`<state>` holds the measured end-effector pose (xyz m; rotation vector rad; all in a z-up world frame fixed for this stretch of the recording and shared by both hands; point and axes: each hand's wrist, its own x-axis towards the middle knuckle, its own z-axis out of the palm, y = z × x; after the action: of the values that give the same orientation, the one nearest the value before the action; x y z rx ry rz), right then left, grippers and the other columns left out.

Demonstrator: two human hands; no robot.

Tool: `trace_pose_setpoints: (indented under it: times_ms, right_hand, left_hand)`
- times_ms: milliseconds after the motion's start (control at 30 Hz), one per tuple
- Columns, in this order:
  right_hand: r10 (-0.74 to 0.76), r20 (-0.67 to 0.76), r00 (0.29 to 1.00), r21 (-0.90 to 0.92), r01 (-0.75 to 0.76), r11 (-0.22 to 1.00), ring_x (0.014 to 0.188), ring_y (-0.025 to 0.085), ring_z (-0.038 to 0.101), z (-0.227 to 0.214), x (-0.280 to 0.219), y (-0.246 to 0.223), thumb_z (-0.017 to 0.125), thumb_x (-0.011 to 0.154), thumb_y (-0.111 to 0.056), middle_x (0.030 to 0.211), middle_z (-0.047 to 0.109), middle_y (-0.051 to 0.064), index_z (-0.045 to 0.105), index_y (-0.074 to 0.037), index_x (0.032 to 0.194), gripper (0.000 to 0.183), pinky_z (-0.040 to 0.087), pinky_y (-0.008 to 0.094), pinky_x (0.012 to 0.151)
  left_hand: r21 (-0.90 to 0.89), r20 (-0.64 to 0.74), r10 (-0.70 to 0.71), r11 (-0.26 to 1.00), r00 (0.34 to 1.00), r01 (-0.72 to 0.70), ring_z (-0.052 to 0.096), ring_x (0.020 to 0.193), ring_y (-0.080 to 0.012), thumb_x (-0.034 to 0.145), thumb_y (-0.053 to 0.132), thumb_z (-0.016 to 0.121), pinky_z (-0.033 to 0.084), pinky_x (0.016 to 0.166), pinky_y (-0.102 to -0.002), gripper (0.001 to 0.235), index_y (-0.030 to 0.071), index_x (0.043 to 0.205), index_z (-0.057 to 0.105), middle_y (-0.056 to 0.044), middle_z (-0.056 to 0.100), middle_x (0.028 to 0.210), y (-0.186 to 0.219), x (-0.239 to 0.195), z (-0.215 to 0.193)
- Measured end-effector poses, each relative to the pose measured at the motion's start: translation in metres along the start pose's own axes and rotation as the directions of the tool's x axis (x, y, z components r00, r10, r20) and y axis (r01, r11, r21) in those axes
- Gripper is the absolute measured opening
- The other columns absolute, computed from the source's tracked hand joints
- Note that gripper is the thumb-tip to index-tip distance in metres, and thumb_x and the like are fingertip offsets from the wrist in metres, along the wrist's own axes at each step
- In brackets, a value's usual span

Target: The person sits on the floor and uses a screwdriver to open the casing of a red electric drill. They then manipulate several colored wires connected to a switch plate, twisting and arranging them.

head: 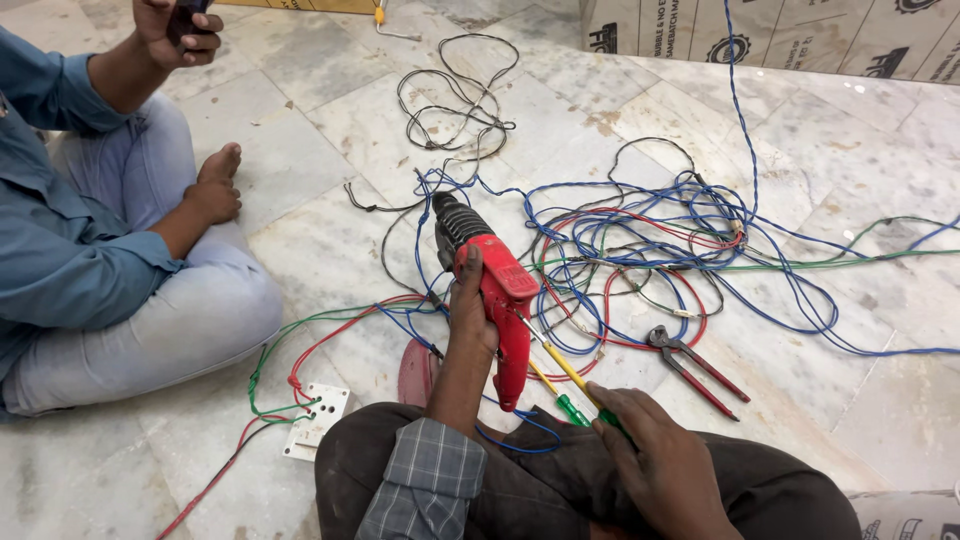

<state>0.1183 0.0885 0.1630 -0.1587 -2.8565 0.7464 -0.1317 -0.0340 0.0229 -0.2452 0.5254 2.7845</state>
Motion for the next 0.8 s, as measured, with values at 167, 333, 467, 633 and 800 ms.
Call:
trace_pose_setpoints:
  times_ms: [167, 333, 467, 633, 800]
  right_hand:
    - [0.075, -0.033, 0.997, -0.179, -0.079, 0.981, 0.085, 0.026, 0.073, 0.003, -0.001, -0.005, 0.066, 0.088, -0.029, 0.113, 0.073, -0.002, 0.067, -0.027, 0.131, 0.043, 0.058, 0.039, 0.068]
    - [0.121, 0.056, 0.991, -0.357, -0.093, 0.93, 0.086, 0.028, 0.072, 0.003, 0.016, 0.003, 0.062, 0.092, -0.031, 0.116, 0.07, -0.004, 0.064, -0.03, 0.136, 0.043, 0.057, 0.042, 0.069]
    - [0.165, 0.156, 0.974, -0.419, -0.086, 0.904, 0.088, 0.028, 0.07, 0.004, 0.03, 0.019, 0.06, 0.093, -0.027, 0.116, 0.065, 0.001, 0.061, -0.028, 0.14, 0.047, 0.057, 0.043, 0.071]
    - [-0.137, 0.11, 0.984, -0.463, 0.173, 0.87, 0.094, 0.027, 0.068, 0.003, 0.033, 0.038, 0.062, 0.081, -0.01, 0.109, 0.065, 0.006, 0.063, -0.011, 0.131, 0.05, 0.057, 0.039, 0.067]
    - [-0.083, 0.207, 0.975, -0.61, 0.195, 0.768, 0.086, 0.024, 0.067, 0.002, 0.04, 0.053, 0.063, 0.081, -0.01, 0.107, 0.065, 0.004, 0.062, -0.011, 0.13, 0.049, 0.057, 0.035, 0.061]
  left_hand:
    - [0.143, 0.055, 0.136, 0.979, 0.989, -0.143, 0.072, 0.088, -0.0249, 0.082, 0.033, 0.084, 0.066, 0.074, -0.045, 0.053, 0.002, 0.117, 0.058, -0.012, 0.068, 0.102, 0.002, -0.014, 0.005]
    - [0.387, -0.271, 0.113, 0.922, 0.956, 0.0, 0.073, 0.092, -0.0269, 0.084, 0.021, 0.082, 0.067, 0.078, -0.047, 0.056, -0.002, 0.119, 0.045, -0.017, 0.064, 0.108, -0.009, -0.009, -0.003]
    - [0.376, -0.211, 0.064, 0.927, 0.975, 0.021, 0.075, 0.084, -0.0296, 0.082, 0.013, 0.079, 0.068, 0.074, -0.048, 0.056, -0.009, 0.122, 0.046, -0.024, 0.065, 0.109, -0.024, -0.003, -0.013]
    - [0.362, -0.227, -0.007, 0.928, 0.974, 0.091, 0.076, 0.08, -0.0307, 0.084, 0.012, 0.076, 0.064, 0.068, -0.047, 0.052, -0.013, 0.121, 0.05, -0.025, 0.067, 0.106, -0.04, 0.008, -0.024]
    - [0.417, -0.278, 0.054, 0.906, 0.959, 0.07, 0.075, 0.081, -0.0282, 0.08, 0.009, 0.08, 0.068, 0.07, -0.047, 0.045, -0.002, 0.117, 0.056, -0.018, 0.068, 0.103, -0.054, 0.02, -0.04]
